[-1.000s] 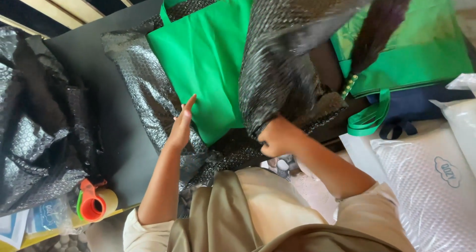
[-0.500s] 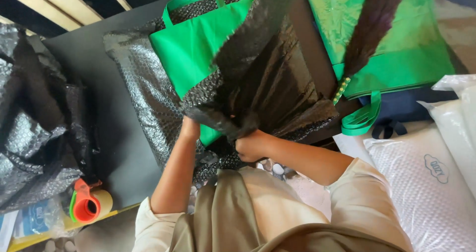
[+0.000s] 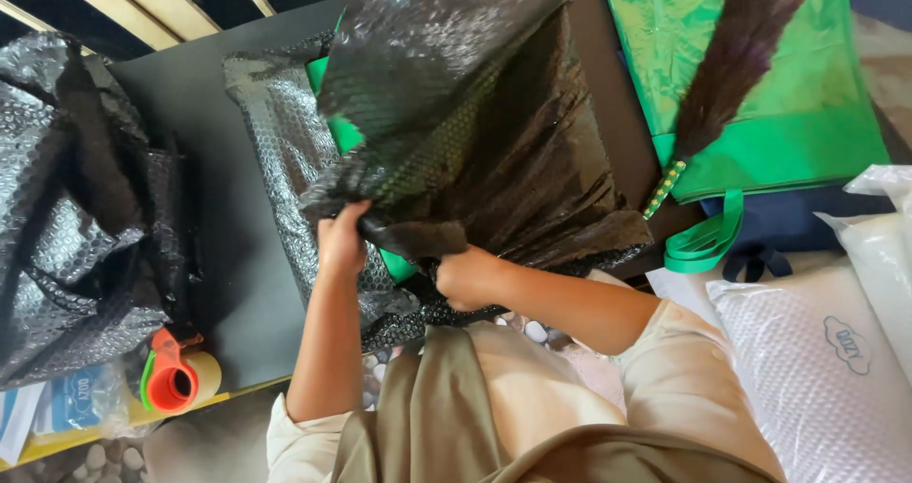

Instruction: Wrapping a pillow inside a green bag with black bubble wrap and sealing it with adhesive tape using a dispenser.

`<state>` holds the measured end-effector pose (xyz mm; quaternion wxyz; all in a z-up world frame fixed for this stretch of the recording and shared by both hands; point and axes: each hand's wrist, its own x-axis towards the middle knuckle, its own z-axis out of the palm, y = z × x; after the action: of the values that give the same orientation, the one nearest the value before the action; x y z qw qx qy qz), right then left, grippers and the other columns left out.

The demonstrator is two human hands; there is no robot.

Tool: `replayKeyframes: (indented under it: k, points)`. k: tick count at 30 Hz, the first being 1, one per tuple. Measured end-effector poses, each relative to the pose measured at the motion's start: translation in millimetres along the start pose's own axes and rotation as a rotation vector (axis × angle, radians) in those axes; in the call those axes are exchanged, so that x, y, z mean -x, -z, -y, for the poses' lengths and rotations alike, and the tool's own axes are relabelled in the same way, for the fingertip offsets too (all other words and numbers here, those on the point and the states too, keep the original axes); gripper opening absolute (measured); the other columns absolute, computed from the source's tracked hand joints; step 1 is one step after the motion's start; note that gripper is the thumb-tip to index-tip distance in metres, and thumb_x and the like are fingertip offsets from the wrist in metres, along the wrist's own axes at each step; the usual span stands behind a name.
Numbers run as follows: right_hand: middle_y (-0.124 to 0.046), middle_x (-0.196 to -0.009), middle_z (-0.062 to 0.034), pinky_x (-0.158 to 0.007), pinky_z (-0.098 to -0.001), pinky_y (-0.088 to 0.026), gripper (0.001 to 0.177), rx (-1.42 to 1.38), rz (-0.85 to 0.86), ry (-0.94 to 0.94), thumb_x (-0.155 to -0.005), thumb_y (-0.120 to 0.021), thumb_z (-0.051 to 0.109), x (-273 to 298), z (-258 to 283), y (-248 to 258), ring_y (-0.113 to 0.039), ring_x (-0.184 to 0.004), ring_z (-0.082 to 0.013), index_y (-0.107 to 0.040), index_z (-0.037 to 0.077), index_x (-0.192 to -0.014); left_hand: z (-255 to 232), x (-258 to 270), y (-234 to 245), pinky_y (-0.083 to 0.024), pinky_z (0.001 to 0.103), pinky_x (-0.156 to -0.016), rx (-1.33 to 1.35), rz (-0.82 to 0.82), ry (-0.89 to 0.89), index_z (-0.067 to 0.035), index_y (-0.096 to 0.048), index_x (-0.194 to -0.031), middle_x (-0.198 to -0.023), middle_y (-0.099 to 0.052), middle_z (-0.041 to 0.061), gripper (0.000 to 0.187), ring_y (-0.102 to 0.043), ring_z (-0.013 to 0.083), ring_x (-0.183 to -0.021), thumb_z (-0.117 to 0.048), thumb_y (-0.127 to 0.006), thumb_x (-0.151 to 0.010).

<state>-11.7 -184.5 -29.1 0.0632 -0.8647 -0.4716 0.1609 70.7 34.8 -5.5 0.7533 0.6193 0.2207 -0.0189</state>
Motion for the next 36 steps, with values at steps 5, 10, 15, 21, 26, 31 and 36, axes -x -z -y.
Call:
replayKeyframes:
  k: [5,10,15,21,26,31,36]
  points:
    - [-0.071,-0.099,-0.0029,-0.113,-0.0667,-0.021,0.037,-0.027,-0.406,0.022,-0.061,-0.085,0.039,62.2,-18.1,27.8,-0.054,-0.132,-0.0296,-0.072,0.024,-0.092,0.4,-5.0,31.4,-0.06,0.045,-0.082,0.366,-0.182,0.118,-0.001,-0.071,-0.113,-0.098,-0.073,0.019,0.036,-0.074,0.032,-0.088,-0.004,-0.078,-0.077]
    - [-0.056,-0.132,-0.0191,-0.099,-0.0571,-0.043,0.125,0.147,-0.674,-0.502,-0.027,-0.095,0.015,150.4,-54.9,-14.9,-0.053,-0.125,-0.0427,-0.055,0.021,-0.145,67.0,-63.5,64.0,-0.058,0.052,-0.076,0.345,-0.22,0.237,0.005,-0.071,-0.111,-0.095,-0.073,0.024,0.043,-0.076,0.0331,-0.082,-0.01,-0.084,-0.073]
    - [-0.06,-0.112,-0.0019,-0.094,-0.0421,-0.05,0.074,0.194,-0.63,-0.801,-0.047,-0.084,0.008,220.9,-87.3,-101.9,-0.062,-0.112,-0.028,-0.066,0.022,-0.117,30.1,-33.4,47.0,-0.061,0.049,-0.078,0.317,-0.155,0.358,0.004,-0.071,-0.109,-0.095,-0.073,0.023,0.042,-0.075,0.0381,-0.084,-0.015,-0.08,-0.073]
    - [-0.064,-0.098,0.0055,-0.094,-0.0267,-0.053,0.039,0.205,-0.818,-0.899,-0.063,-0.081,0.007,257.6,-52.3,-128.0,-0.065,-0.099,-0.0173,-0.074,0.024,-0.097,-2.8,-4.5,36.1,-0.051,0.06,-0.068,-0.098,-0.169,0.336,0.001,-0.067,-0.121,-0.105,-0.066,0.021,0.065,-0.065,0.0308,-0.093,-0.036,-0.087,-0.071]
    - [-0.068,-0.097,-0.0103,-0.093,-0.0383,-0.056,0.032,0.065,-0.741,-0.777,-0.071,-0.077,0.001,251.7,-43.4,-148.4,-0.068,-0.1,-0.0323,-0.075,0.008,-0.103,44.4,-18.7,48.8,-0.057,0.042,-0.07,-0.024,-0.2,0.242,-0.002,-0.07,-0.112,-0.093,-0.067,0.015,0.043,-0.069,0.0274,-0.082,-0.014,-0.081,-0.073]
    - [-0.076,-0.11,-0.0288,-0.101,-0.0548,-0.052,0.047,-0.839,-0.288,-0.823,-0.081,-0.076,0.012,218.5,-17.9,0.5,-0.069,-0.113,-0.0454,-0.069,0.005,-0.127,42.2,-6.4,46.6,-0.049,0.04,-0.066,-0.277,-0.262,0.114,-0.005,-0.072,-0.092,-0.078,-0.061,0.015,0.022,-0.062,0.0281,-0.076,-0.009,-0.068,-0.071]
    - [-0.054,-0.139,-0.0264,-0.108,-0.0518,-0.046,0.056,-1.575,-1.03,-0.707,-0.097,-0.069,0.027,155.3,-122.4,31.2,-0.055,-0.129,-0.0374,-0.047,0.008,-0.144,78.8,-28.2,73.3,-0.045,0.037,-0.064,-0.389,-0.217,0.045,-0.009,-0.072,-0.081,-0.069,-0.061,0.01,0.016,-0.06,0.0212,-0.07,-0.01,-0.069,-0.066]
